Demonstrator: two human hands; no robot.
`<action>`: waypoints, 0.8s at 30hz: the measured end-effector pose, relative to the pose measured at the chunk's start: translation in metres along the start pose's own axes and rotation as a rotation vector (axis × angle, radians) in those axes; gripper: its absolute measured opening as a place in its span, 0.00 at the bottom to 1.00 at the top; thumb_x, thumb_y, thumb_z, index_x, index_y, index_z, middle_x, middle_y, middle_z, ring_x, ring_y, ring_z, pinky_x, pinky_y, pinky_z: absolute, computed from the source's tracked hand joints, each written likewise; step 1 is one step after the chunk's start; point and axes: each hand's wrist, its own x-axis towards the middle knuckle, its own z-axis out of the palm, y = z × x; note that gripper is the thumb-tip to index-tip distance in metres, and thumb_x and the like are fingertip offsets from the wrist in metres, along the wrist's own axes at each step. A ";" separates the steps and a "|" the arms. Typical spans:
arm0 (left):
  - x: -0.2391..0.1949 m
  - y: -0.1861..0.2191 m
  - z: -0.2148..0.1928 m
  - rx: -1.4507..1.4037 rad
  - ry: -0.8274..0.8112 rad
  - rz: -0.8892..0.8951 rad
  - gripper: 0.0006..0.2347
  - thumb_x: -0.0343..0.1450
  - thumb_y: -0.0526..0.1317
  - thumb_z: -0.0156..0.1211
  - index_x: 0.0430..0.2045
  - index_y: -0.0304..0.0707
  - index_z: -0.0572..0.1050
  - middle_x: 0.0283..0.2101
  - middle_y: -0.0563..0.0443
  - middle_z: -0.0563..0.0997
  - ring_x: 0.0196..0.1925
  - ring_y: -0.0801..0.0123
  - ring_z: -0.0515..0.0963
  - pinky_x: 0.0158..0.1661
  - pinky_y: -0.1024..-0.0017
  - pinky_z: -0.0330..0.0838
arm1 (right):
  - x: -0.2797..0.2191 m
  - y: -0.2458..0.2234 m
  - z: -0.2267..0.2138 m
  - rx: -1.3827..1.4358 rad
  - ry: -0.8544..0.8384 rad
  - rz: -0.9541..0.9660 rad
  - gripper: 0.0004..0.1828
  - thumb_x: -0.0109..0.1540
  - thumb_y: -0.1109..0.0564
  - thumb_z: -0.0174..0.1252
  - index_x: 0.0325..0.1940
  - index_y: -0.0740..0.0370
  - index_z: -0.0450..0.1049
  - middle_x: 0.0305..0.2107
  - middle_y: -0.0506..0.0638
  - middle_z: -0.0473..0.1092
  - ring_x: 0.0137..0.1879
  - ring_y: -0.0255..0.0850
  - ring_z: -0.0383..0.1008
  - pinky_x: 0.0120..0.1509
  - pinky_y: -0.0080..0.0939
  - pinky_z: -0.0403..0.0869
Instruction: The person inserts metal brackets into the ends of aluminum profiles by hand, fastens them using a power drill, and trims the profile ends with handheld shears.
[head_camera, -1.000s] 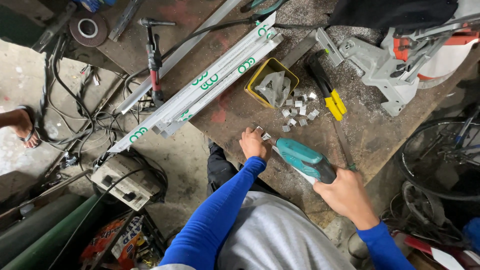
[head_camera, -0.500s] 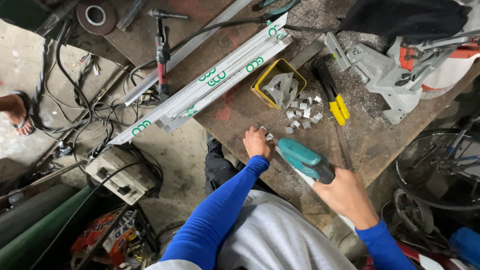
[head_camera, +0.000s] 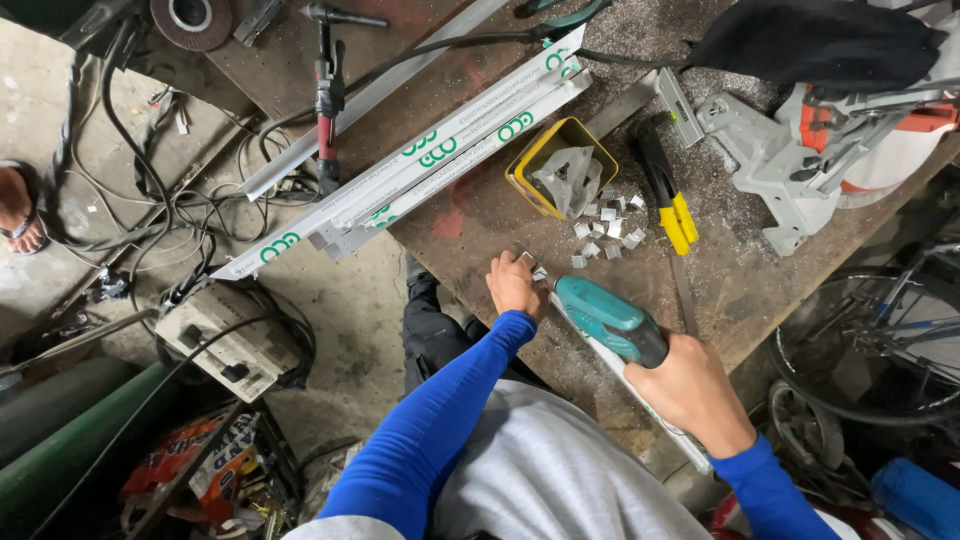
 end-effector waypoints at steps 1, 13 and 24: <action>0.000 0.000 0.001 -0.005 0.012 0.001 0.11 0.56 0.38 0.68 0.30 0.44 0.83 0.40 0.44 0.76 0.47 0.50 0.73 0.46 0.56 0.67 | 0.000 -0.001 0.000 -0.002 -0.003 -0.006 0.19 0.50 0.51 0.61 0.38 0.67 0.80 0.33 0.69 0.77 0.43 0.65 0.79 0.49 0.57 0.76; 0.000 0.005 -0.011 -0.036 -0.035 -0.014 0.13 0.55 0.38 0.69 0.32 0.41 0.82 0.40 0.43 0.75 0.47 0.50 0.72 0.45 0.57 0.66 | -0.001 -0.006 0.001 -0.004 -0.024 0.022 0.19 0.50 0.51 0.60 0.40 0.66 0.80 0.33 0.69 0.77 0.43 0.64 0.80 0.51 0.57 0.76; 0.000 0.004 -0.010 -0.051 -0.019 -0.007 0.11 0.55 0.38 0.69 0.29 0.41 0.82 0.40 0.43 0.75 0.47 0.50 0.72 0.45 0.57 0.65 | 0.000 -0.005 0.001 -0.004 -0.007 0.011 0.18 0.49 0.52 0.60 0.38 0.66 0.80 0.33 0.69 0.77 0.44 0.65 0.79 0.51 0.57 0.76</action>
